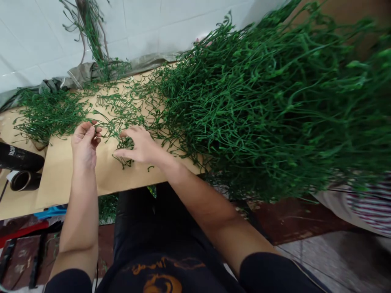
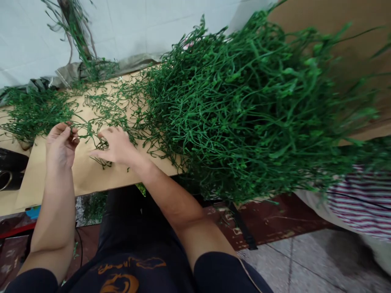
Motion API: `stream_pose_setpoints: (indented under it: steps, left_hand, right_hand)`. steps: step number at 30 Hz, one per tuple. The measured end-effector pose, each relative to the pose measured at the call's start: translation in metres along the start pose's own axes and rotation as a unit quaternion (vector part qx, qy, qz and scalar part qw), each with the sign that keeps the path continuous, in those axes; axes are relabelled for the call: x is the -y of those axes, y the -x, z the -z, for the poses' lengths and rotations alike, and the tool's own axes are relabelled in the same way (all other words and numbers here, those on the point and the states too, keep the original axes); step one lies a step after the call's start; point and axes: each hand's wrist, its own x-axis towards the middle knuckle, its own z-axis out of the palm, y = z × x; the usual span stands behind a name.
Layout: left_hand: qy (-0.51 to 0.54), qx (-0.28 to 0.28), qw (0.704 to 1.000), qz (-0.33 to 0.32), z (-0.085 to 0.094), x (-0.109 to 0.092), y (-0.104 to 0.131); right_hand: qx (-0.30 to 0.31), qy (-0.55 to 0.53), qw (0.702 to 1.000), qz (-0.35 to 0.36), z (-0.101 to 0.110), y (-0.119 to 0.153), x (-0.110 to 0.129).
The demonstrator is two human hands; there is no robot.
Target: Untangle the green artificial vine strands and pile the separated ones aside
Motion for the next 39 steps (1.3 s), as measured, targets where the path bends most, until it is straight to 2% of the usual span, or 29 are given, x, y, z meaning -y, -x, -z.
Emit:
stream_pose_setpoints:
  steps: [3,6,8,10,12,14,15,17,19,21,25,27,29,31,36,39]
  left_hand:
    - [0.013,0.034,0.999,0.021,-0.005,0.003,0.005]
    - [0.01,0.034,0.999,0.009,0.003,0.007,0.003]
    - [-0.011,0.004,1.0,-0.001,0.016,0.01,-0.003]
    - [-0.051,-0.053,0.997,-0.022,0.03,0.013,-0.008]
    - [-0.108,-0.121,0.984,-0.078,0.039,0.016,-0.006]
    - [-0.168,-0.15,0.962,-0.153,0.036,0.018,0.005]
    - [-0.192,-0.132,0.956,-0.179,0.03,0.019,0.013]
    - [-0.23,-0.045,0.953,-0.191,0.014,0.02,0.029]
    - [-0.254,0.056,0.952,-0.162,-0.002,0.023,0.039]
    - [-0.252,0.107,0.955,-0.117,-0.012,0.026,0.039]
    - [-0.182,0.107,0.976,-0.047,-0.01,0.028,0.026]
    - [-0.128,0.092,0.987,-0.02,-0.006,0.024,0.024]
    - [-0.075,0.077,0.994,0.022,-0.004,0.019,0.026]
    - [-0.042,0.081,0.994,0.061,-0.005,0.015,0.03]
    - [0.03,0.127,0.985,0.114,-0.008,0.007,0.038]
    - [0.039,0.129,0.98,0.145,-0.004,0.007,0.044]
  right_hand:
    - [-0.009,0.105,0.994,-0.028,-0.016,-0.004,0.011]
    - [-0.044,0.102,0.992,-0.061,-0.023,-0.012,0.009]
    - [-0.055,0.054,0.995,-0.069,-0.018,-0.017,0.0]
    - [-0.057,-0.002,0.996,-0.061,-0.009,-0.021,-0.009]
    - [-0.079,-0.031,0.995,-0.059,0.0,-0.022,-0.015]
    - [-0.12,-0.015,0.99,-0.07,0.004,-0.023,-0.013]
    - [-0.138,0.002,0.988,-0.073,0.004,-0.023,-0.01]
    - [-0.143,0.033,0.987,-0.069,0.003,-0.023,-0.002]
    - [-0.124,0.042,0.989,-0.065,0.001,-0.023,0.006]
    - [-0.109,0.027,0.992,-0.061,0.002,-0.024,0.007]
    - [-0.097,-0.041,0.994,-0.034,0.008,-0.023,-0.004]
    - [-0.12,-0.059,0.99,-0.034,0.009,-0.019,-0.01]
    - [-0.159,-0.044,0.985,-0.039,0.008,-0.014,-0.011]
    - [-0.166,-0.005,0.986,-0.032,0.004,-0.007,-0.009]
    - [-0.053,0.11,0.992,0.02,-0.008,-0.002,0.001]
    - [-0.018,0.173,0.984,0.038,-0.011,-0.012,0.001]
